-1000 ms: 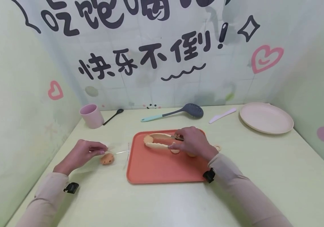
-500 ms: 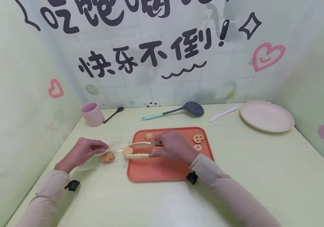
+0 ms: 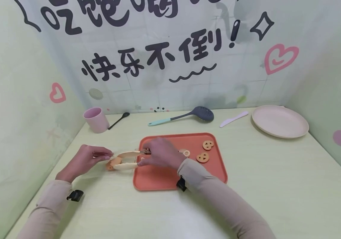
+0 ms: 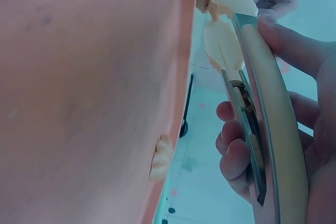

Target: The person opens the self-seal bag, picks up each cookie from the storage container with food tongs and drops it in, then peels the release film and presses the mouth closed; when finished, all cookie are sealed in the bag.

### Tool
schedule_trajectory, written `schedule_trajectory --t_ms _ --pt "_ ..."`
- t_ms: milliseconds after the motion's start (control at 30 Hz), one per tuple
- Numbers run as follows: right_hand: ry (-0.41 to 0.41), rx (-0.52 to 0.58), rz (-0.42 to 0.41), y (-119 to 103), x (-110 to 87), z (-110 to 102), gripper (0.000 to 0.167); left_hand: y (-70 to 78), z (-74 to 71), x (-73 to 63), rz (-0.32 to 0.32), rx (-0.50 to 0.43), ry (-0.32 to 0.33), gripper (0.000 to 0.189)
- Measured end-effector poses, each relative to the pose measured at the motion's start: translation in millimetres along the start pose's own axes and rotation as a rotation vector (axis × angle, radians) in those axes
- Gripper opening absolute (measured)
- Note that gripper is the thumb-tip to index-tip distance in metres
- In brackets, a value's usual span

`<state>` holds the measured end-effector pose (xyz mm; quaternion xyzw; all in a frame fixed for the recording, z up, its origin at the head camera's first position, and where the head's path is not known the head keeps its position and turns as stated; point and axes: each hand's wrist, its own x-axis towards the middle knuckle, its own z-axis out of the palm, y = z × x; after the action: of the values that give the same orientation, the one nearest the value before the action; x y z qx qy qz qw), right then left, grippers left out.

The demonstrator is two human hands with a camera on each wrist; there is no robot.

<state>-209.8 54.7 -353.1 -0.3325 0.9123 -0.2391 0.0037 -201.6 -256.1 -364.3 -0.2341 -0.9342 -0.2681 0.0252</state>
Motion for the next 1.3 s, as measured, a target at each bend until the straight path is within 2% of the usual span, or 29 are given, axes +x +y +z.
schedule_trajectory --t_ms 333,600,767,933,1133,1300 --pt "-0.008 0.016 0.003 -4 11.4 7 0.033 -2.0 -0.5 -0.4 -0.005 0.003 0.01 0.022" --pt "0.001 0.075 -0.006 0 5.4 3 0.031 -3.1 0.0 -1.3 -0.003 -0.005 0.017 0.022" --pt "0.005 0.048 0.019 10 -9.3 -10 0.034 -3.6 1.1 -0.2 -0.021 -0.006 0.006 0.022" --pt "0.036 0.002 0.065 27 -35.4 -35 0.043 -3.2 1.6 0.8 -0.018 -0.004 -0.004 0.021" --pt "0.133 -0.167 0.1 55 -64.3 -65 0.046 -2.8 2.4 2.2 -0.011 0.015 -0.011 0.021" --pt "0.14 -0.223 0.134 74 -74.5 -75 0.046 -3.2 2.8 2.1 -0.017 0.023 -0.018 0.021"
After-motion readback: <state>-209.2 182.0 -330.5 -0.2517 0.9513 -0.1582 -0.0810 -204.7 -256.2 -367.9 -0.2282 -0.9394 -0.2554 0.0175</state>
